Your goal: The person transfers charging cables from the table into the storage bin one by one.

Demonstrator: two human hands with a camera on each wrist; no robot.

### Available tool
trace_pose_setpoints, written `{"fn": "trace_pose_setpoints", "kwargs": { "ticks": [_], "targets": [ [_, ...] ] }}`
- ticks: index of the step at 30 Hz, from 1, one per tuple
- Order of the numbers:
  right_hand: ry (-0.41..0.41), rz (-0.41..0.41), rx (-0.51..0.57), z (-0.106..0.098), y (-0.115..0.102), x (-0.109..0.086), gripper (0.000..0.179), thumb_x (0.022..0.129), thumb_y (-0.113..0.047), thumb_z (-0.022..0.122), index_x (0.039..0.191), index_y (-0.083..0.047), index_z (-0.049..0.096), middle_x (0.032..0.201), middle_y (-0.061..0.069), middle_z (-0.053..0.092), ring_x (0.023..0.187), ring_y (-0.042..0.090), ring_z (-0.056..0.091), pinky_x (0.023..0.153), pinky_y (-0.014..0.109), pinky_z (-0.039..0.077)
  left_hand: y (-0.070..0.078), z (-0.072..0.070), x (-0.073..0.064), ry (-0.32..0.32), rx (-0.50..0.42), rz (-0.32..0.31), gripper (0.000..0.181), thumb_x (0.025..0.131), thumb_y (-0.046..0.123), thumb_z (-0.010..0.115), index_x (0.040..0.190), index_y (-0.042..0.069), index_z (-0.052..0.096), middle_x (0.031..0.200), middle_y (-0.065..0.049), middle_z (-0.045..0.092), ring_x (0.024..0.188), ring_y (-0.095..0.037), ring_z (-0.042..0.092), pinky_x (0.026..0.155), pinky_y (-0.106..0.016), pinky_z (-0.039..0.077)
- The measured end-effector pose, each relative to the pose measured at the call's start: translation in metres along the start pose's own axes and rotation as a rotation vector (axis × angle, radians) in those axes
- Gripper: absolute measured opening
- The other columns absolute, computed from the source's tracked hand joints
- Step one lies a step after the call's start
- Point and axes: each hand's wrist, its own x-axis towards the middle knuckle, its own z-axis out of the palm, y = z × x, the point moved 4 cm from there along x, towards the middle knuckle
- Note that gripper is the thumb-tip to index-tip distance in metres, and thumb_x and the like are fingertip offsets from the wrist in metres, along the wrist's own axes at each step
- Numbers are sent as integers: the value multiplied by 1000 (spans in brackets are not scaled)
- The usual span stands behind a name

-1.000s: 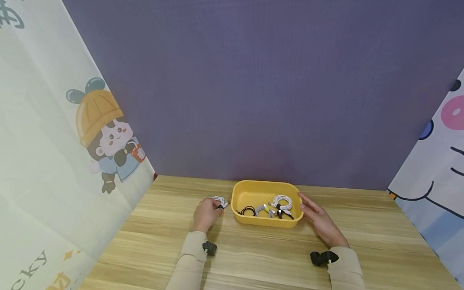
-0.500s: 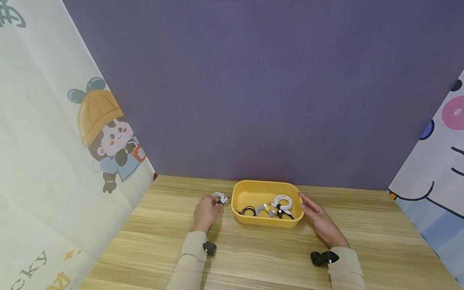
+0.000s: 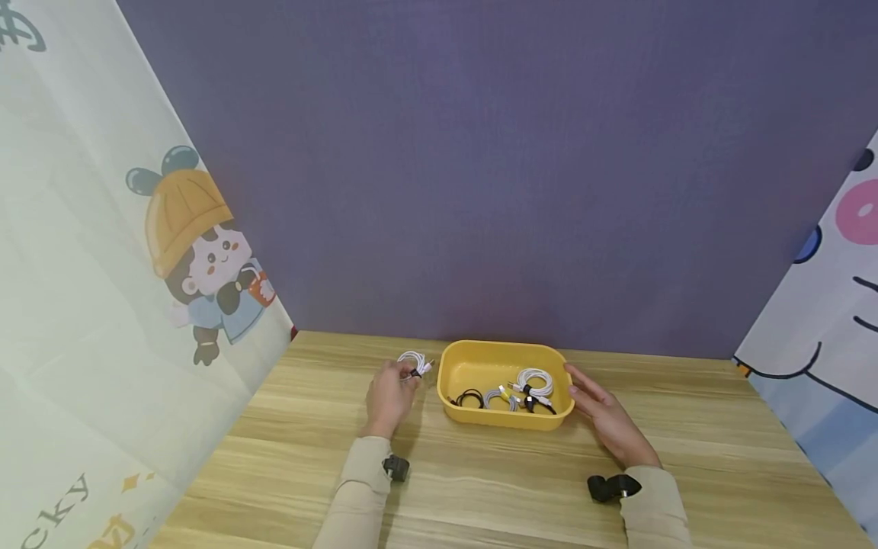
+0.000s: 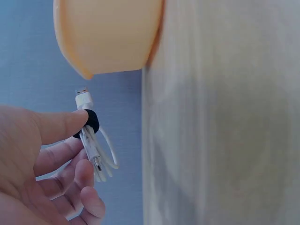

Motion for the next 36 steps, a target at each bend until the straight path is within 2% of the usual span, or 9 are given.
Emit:
{"fn": "trace_pose_setpoints", "kwargs": {
  "ticks": [8, 18, 29, 36],
  "targets": [
    [4, -10, 13, 5, 1, -4, 62, 111, -35, 44, 165, -15, 20, 173, -5, 15, 120, -30, 37, 97, 6, 42, 6, -10, 0, 7, -4, 19, 14, 84, 18, 83, 95, 11, 77, 90, -5, 66, 81, -28, 67, 66, -44, 53],
    [16, -12, 14, 10, 1, -10, 62, 111, -34, 44, 165, -14, 20, 172, -6, 16, 120, -30, 37, 97, 5, 42, 7, -13, 0, -12, -23, 46, 14, 86, 20, 82, 96, 11, 77, 96, -7, 73, 86, -30, 70, 71, -45, 55],
    [32, -4, 8, 16, -1, -15, 62, 111, -34, 44, 165, -14, 20, 173, -2, 14, 120, -30, 37, 97, 6, 42, 8, -17, -1, -33, -59, 24, 13, 87, 26, 81, 94, 17, 76, 90, 1, 75, 82, -25, 70, 67, -39, 52],
    [41, 5, -1, 19, 0, -19, 64, 110, -36, 45, 165, -14, 20, 173, 2, 12, 118, -31, 35, 96, 5, 41, 8, -19, -3, -50, -104, 26, 14, 88, 27, 81, 94, 16, 76, 90, 1, 76, 81, -22, 70, 68, -38, 52]
  ]
}}
